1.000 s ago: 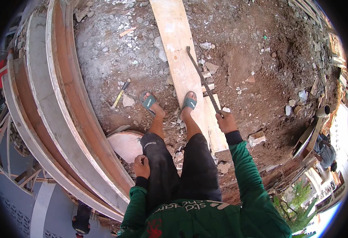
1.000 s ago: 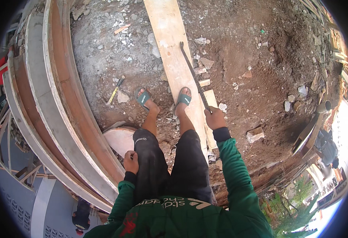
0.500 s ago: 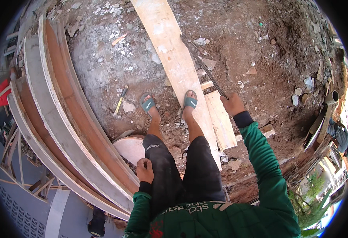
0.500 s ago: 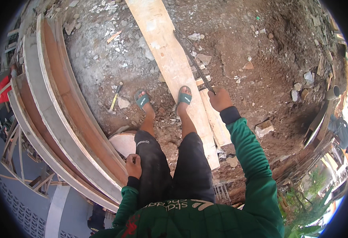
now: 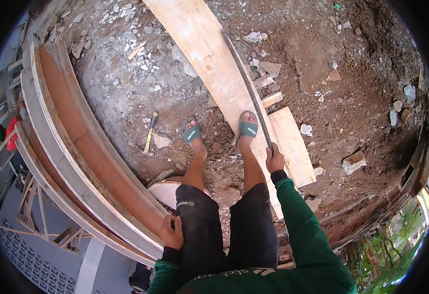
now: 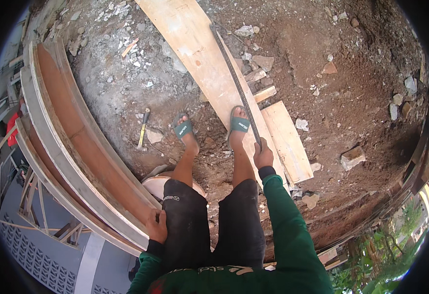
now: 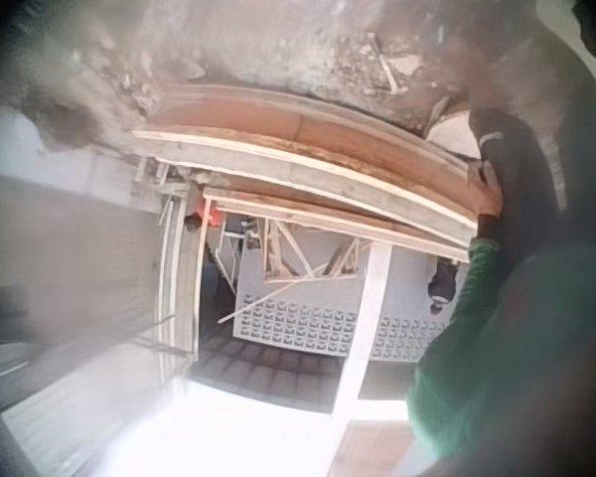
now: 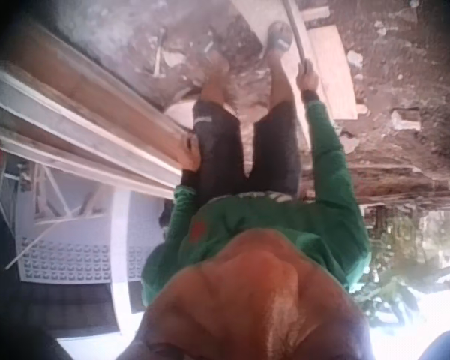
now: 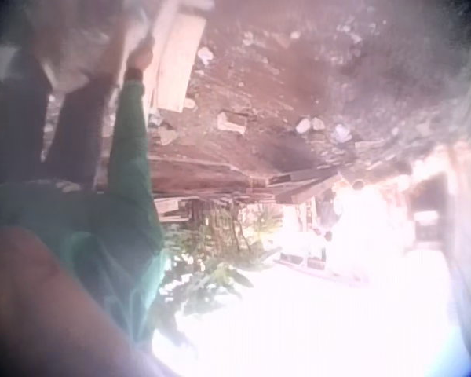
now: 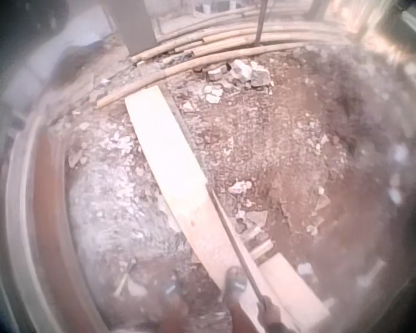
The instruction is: The person places a long metal rod into a wooden formwork structure, then uses a hammer to drive nails into a wooden plank to secure it. The work occurs on a construction site with other workers visible in the background.
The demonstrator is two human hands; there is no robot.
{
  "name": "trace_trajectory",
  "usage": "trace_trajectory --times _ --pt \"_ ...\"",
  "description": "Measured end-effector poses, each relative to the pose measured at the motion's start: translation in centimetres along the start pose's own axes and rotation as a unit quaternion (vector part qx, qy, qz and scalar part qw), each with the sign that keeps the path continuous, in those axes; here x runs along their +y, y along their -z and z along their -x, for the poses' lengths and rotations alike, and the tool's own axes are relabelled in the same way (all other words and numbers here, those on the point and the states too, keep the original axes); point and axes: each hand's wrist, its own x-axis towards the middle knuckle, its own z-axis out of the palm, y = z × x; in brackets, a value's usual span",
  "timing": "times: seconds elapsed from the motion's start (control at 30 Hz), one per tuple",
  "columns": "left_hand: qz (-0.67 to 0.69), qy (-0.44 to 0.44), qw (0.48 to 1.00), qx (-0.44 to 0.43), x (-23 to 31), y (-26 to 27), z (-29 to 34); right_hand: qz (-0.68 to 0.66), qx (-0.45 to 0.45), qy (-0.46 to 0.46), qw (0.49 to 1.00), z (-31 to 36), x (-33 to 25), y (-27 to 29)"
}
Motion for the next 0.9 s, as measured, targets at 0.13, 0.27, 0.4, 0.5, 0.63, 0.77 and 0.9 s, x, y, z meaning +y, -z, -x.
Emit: trace_trajectory --times 0.13,0.27,0.4,0.5,0.63,0.77,0.9 --pt "-0.056 -0.014 0.998 -0.005 1.1 0.0 -3.3 -0.007 -0.041 -0.078 0.996 -5.2 8.0 -6.5" --pt "-0.101 -0.035 0.994 -0.001 3.3 -1.4 -8.5 -0.028 -0.013 -0.070 0.997 -9.5 13.5 -10.8" --pt "-0.039 -0.144 0.982 -0.115 6.3 -9.4 -19.4 -0.054 -0.020 -0.069 0.996 -10.0 15.1 -12.0" --pt "0.123 -0.170 0.939 -0.272 9.9 -22.0 -29.7 -0.055 0.003 -0.051 0.997 -8.6 13.4 -11.6" --pt "0.238 0.015 0.929 -0.284 21.1 -35.1 -38.7 -0.077 0.006 -0.056 0.995 -5.9 8.5 -8.7" --pt "0.432 0.095 0.884 -0.152 25.9 -38.6 -40.6 -0.128 0.035 -0.065 0.989 -3.6 5.0 -6.9" --pt "0.522 0.088 0.825 -0.198 26.3 -36.5 -35.0 -0.076 0.080 -0.035 0.993 -0.6 6.7 -6.7"
